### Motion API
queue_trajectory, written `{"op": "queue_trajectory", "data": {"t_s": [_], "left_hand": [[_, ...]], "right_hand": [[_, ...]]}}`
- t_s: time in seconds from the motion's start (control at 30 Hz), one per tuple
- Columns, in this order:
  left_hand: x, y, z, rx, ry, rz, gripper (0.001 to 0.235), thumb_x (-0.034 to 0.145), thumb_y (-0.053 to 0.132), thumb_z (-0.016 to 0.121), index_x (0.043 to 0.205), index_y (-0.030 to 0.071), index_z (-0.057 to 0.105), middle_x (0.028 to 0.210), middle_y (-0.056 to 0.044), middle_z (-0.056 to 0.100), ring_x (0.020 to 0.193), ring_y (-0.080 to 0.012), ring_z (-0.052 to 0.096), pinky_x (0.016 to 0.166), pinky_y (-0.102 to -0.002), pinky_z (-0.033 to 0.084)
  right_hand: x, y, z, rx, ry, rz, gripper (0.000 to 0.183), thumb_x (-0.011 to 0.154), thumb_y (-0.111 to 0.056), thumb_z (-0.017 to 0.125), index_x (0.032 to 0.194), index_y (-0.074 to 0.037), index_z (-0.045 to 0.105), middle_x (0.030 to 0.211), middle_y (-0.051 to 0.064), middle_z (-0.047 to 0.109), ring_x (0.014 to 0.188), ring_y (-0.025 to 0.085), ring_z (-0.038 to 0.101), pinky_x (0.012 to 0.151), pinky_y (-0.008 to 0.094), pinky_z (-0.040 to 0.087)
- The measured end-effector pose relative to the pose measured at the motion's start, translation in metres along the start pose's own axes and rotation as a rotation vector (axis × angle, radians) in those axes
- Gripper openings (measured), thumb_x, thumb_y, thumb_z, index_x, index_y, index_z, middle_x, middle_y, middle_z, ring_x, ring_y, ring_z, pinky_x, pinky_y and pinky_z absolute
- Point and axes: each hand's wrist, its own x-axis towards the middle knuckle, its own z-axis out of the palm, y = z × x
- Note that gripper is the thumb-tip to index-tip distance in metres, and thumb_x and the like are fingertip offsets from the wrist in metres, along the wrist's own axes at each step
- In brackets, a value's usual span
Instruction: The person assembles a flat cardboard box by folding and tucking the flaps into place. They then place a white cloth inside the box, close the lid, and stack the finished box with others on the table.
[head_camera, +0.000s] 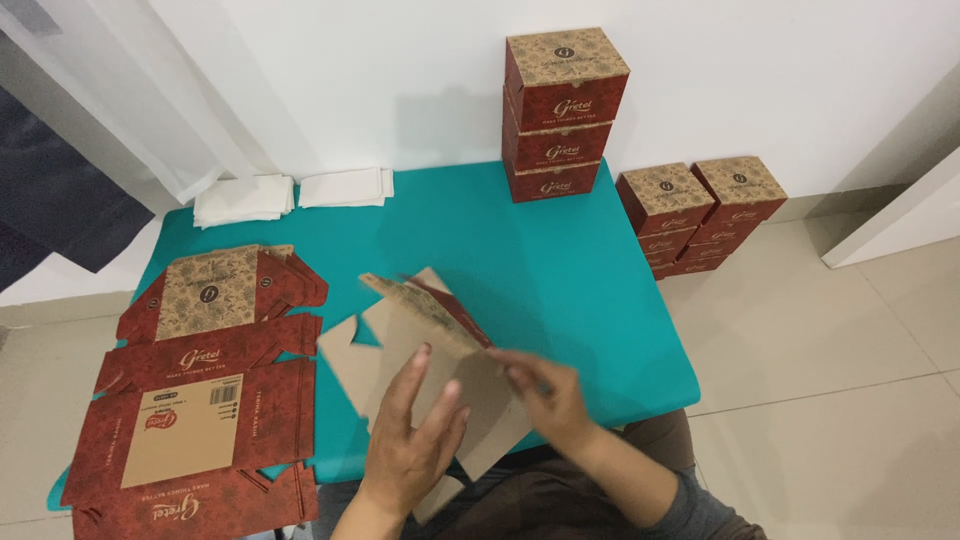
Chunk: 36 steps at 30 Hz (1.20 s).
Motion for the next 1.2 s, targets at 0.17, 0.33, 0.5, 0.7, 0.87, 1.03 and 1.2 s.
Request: {"op": "queue_trajectory", "data": {"t_s": [0.17,0.33,0.5,0.7,0.87,1.03,1.2], "left_hand": [[-0.014,-0.031,-0.002,0.106,-0.049,-0.242,0.065,0.100,0.027,0.062,0.157,0.014,0.034,0.164,-0.024,0.035,0.151,-0.0411,0.041,0.122,-0.056,0.035],[-0.064,-0.058,0.008,0.241,-0.289,-0.664,0.076,0.097,0.045,0.054,0.163,0.017,0.029,0.164,-0.011,0.037,0.157,-0.0338,0.024,0.122,-0.057,0.020],[-0.092,-0.063,0.015,0.211,-0.308,-0.753,0.074,0.097,0.046,0.053,0.159,0.010,0.035,0.161,-0.012,0.042,0.154,-0.0322,0.031,0.123,-0.054,0.020],[-0.094,-0.062,0.010,0.141,-0.318,-0.793,0.074,0.100,0.048,0.049,0.159,0.006,0.034,0.160,-0.016,0.044,0.155,-0.0320,0.029,0.126,-0.051,0.013],[-0.091,-0.061,0.010,0.072,-0.322,-0.764,0.072,0.100,0.044,0.051,0.160,0.009,0.034,0.161,-0.013,0.044,0.154,-0.0289,0.032,0.126,-0.052,0.012],[-0.079,-0.055,0.006,-0.079,-0.299,-0.757,0.063,0.099,0.034,0.055,0.156,0.010,0.040,0.160,-0.009,0.047,0.149,-0.0250,0.041,0.126,-0.053,0.017],[-0.056,-0.046,0.002,-0.566,-0.183,-0.810,0.079,0.097,0.030,0.060,0.163,0.010,0.023,0.161,-0.019,0.044,0.146,-0.0287,0.050,0.114,-0.040,0.041]], "right_hand": [[0.043,0.053,-0.051,0.041,0.193,0.551,0.054,0.092,-0.051,0.060,0.114,-0.002,0.070,0.102,0.016,0.081,0.095,0.026,0.081,0.092,0.043,0.062],[0.115,0.083,-0.075,0.295,0.201,0.826,0.046,0.092,-0.038,0.070,0.113,0.003,0.068,0.092,0.024,0.078,0.084,0.029,0.078,0.088,0.043,0.065],[0.169,0.106,-0.064,0.251,0.117,0.809,0.053,0.097,-0.034,0.062,0.138,0.000,0.059,0.125,0.021,0.072,0.097,0.035,0.076,0.095,0.049,0.065],[0.172,0.100,-0.087,-0.203,0.108,0.609,0.068,0.099,-0.053,0.047,0.155,-0.016,0.035,0.154,0.011,0.048,0.139,0.032,0.051,0.111,0.051,0.047],[0.048,0.051,-0.109,-0.540,-0.140,0.457,0.060,0.098,-0.036,0.057,0.154,-0.017,0.043,0.137,0.008,0.064,0.125,0.027,0.062,0.101,0.044,0.051],[-0.023,0.021,-0.089,-0.651,-0.123,0.484,0.075,0.095,-0.039,0.061,0.160,-0.014,0.035,0.152,0.008,0.055,0.142,0.030,0.047,0.112,0.050,0.035],[-0.019,0.007,-0.076,-0.290,-0.067,0.336,0.071,0.097,-0.027,0.062,0.160,-0.012,0.032,0.159,0.013,0.046,0.144,0.030,0.049,0.114,0.044,0.045]]}}
